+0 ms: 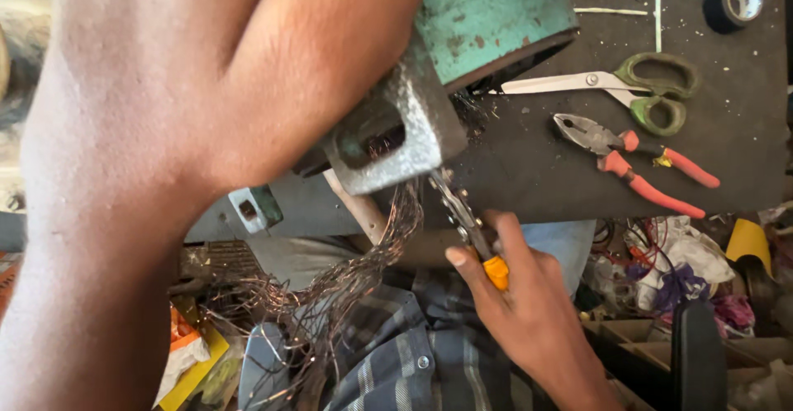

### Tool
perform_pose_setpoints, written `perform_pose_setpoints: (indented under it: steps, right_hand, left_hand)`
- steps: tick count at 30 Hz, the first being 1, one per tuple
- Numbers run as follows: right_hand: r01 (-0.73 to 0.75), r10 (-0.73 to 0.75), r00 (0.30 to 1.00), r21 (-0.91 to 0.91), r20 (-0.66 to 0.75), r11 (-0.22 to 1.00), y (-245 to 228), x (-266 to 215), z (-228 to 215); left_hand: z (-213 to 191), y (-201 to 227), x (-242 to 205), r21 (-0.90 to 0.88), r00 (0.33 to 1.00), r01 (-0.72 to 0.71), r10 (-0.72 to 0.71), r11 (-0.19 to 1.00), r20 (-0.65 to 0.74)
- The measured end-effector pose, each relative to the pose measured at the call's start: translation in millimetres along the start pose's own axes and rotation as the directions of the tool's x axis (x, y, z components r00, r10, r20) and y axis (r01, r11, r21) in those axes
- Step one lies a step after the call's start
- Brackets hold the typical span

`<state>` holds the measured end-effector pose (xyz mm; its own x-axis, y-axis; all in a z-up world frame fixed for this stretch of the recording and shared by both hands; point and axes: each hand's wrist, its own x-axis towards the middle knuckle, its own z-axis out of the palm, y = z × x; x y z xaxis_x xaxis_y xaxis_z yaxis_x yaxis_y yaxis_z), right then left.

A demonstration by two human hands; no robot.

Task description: The person uses yellow-handled wire cutters to repeatedly snip a bundle of copper wires protruding from a teal motor housing. The person holds the wire bundle with the left hand and cuts with the right hand, occasionally adjusting the bundle's position.

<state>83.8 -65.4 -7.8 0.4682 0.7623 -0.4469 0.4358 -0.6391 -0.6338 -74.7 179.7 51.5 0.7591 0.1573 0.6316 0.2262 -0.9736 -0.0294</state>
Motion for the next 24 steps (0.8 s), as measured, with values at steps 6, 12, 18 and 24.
perform_pose_setpoints:
  steps: [6,12,18,24]
  right_hand:
    - [-0.042,0.040,0.999,-0.050,-0.032,0.998,0,1,1]
    - [0.062,-0.067,0.990,-0.041,-0.125,0.997,4,5,11]
    - [0.102,-0.105,0.990,-0.044,-0.089,0.994,5,-2,10]
    - [0.102,-0.114,0.989,-0.125,-0.096,0.987,6,3,10]
  left_hand:
    - [3,1,-3,-0.017,1.000,0.006,-0.006,1.000,0.000]
    - [4,1,-1,-0.029,1.000,0.009,-0.009,1.000,-0.004]
    - [9,0,-4,-0.035,1.000,0.017,-0.017,0.999,-0.010]
    - [9,2,-3,-0.038,0.999,0.025,-0.026,0.999,-0.028]
